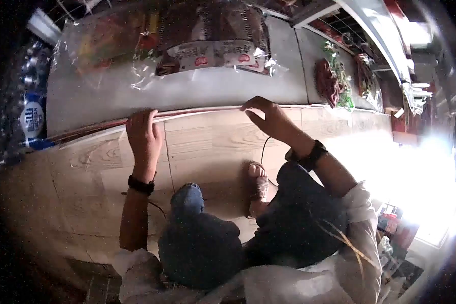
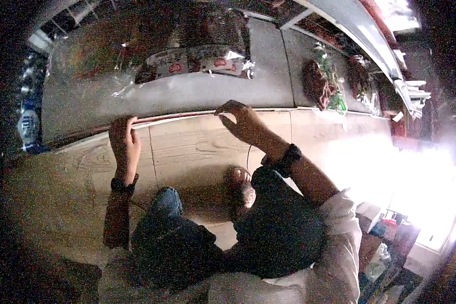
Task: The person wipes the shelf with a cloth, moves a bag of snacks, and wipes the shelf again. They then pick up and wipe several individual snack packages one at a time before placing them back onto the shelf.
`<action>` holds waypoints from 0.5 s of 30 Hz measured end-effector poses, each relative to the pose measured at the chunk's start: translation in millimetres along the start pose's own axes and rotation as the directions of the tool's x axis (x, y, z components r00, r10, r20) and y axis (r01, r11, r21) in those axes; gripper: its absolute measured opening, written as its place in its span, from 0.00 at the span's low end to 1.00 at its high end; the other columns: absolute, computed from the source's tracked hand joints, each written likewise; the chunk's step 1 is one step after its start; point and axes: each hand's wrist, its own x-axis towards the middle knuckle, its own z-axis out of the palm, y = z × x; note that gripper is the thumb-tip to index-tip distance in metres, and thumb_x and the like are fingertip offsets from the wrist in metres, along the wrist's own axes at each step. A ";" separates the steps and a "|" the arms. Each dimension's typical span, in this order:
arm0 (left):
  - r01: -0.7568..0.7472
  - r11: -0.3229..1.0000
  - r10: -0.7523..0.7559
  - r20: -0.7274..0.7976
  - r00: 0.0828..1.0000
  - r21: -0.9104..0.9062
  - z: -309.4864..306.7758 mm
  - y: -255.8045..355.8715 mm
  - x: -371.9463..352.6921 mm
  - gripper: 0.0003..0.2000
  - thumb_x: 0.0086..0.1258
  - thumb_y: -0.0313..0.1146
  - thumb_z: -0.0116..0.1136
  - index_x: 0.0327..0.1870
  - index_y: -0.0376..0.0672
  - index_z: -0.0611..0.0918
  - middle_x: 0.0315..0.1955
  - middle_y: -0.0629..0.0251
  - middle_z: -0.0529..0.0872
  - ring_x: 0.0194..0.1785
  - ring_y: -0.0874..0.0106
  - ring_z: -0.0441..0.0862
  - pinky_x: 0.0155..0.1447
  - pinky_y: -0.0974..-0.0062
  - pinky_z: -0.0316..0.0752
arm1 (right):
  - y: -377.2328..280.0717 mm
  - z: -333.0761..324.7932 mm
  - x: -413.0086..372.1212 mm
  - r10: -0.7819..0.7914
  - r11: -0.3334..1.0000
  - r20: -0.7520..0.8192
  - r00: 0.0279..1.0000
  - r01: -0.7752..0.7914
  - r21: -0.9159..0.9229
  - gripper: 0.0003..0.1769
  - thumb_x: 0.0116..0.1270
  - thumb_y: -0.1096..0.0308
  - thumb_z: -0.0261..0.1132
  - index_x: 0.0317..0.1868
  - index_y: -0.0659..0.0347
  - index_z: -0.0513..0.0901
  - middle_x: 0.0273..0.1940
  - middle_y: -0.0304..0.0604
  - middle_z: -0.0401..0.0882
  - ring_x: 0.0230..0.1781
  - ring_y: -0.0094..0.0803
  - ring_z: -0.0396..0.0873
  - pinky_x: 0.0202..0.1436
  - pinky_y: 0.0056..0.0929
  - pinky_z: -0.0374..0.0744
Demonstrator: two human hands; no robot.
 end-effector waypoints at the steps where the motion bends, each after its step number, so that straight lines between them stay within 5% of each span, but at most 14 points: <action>1: -0.017 1.000 0.016 -0.020 1.000 -0.014 1.7 -1.0 0.5 0.17 0.48 0.20 0.52 0.42 0.43 0.73 0.37 0.62 0.76 0.44 0.63 0.72 0.50 0.65 0.64 | 17.7 -10.4 -8.4 0.064 0.998 -0.026 0.998 -0.064 0.014 0.08 0.59 0.69 0.57 0.37 0.63 0.76 0.37 0.48 0.76 0.39 0.42 0.76 0.42 0.33 0.74; 4: -0.049 0.998 0.047 -0.053 0.997 -0.037 -0.2 3.4 2.9 0.17 0.48 0.19 0.52 0.41 0.43 0.73 0.36 0.61 0.76 0.44 0.62 0.71 0.49 0.64 0.64 | 85.9 -47.4 -31.0 0.077 0.975 -0.252 0.965 -0.126 -0.181 0.10 0.55 0.71 0.59 0.40 0.60 0.75 0.38 0.49 0.76 0.40 0.45 0.75 0.43 0.34 0.73; 7: 0.022 1.000 -0.022 -0.015 1.000 0.006 -0.1 1.8 2.1 0.17 0.48 0.19 0.51 0.41 0.42 0.73 0.36 0.61 0.76 0.44 0.61 0.71 0.50 0.63 0.64 | 158.8 -93.1 -54.3 0.160 0.814 -0.474 0.866 -0.387 -0.432 0.18 0.52 0.71 0.61 0.46 0.60 0.72 0.47 0.46 0.71 0.49 0.39 0.70 0.55 0.35 0.66; 9: 0.000 0.997 0.002 0.031 1.000 -0.071 -3.7 -0.9 0.3 0.18 0.49 0.17 0.50 0.44 0.42 0.72 0.40 0.61 0.75 0.47 0.61 0.70 0.53 0.62 0.62 | 225.1 -125.6 -72.2 0.333 0.921 -0.545 0.770 -0.390 0.011 0.21 0.55 0.66 0.58 0.50 0.59 0.69 0.50 0.45 0.68 0.52 0.38 0.67 0.57 0.35 0.65; 10: -0.006 0.994 0.011 0.054 0.998 -0.107 -5.9 -3.0 -3.4 0.19 0.49 0.17 0.49 0.45 0.42 0.72 0.42 0.61 0.75 0.49 0.61 0.70 0.55 0.61 0.61 | 256.1 -138.9 -80.2 0.481 0.827 -0.482 0.732 -0.195 0.527 0.22 0.57 0.64 0.57 0.52 0.59 0.68 0.52 0.45 0.67 0.53 0.37 0.66 0.58 0.35 0.64; 11: 0.059 0.979 -0.031 0.144 0.989 -0.195 -3.0 -9.5 -10.1 0.21 0.49 0.16 0.48 0.47 0.42 0.72 0.45 0.60 0.74 0.52 0.61 0.69 0.57 0.60 0.60 | 278.3 -149.3 -85.0 0.568 0.486 -0.371 0.735 0.064 0.872 0.24 0.58 0.62 0.56 0.55 0.58 0.66 0.54 0.44 0.65 0.54 0.37 0.65 0.59 0.34 0.63; 13: 0.024 0.980 -0.006 0.094 0.996 -0.197 -7.2 -6.1 -6.5 0.21 0.49 0.16 0.47 0.48 0.42 0.71 0.46 0.60 0.73 0.52 0.61 0.69 0.58 0.60 0.59 | 312.3 -156.0 -87.0 0.554 0.110 -0.243 0.796 0.219 0.969 0.26 0.61 0.57 0.54 0.59 0.57 0.63 0.58 0.43 0.63 0.56 0.36 0.63 0.61 0.34 0.61; 15: -0.001 0.979 0.015 0.067 0.998 -0.202 -14.1 1.6 -1.5 0.22 0.49 0.16 0.47 0.50 0.42 0.70 0.47 0.59 0.73 0.53 0.61 0.68 0.59 0.60 0.58 | 334.9 -151.4 -69.6 0.541 0.106 -0.252 0.802 0.232 0.967 0.26 0.61 0.57 0.52 0.58 0.59 0.64 0.58 0.44 0.63 0.57 0.34 0.63 0.61 0.34 0.61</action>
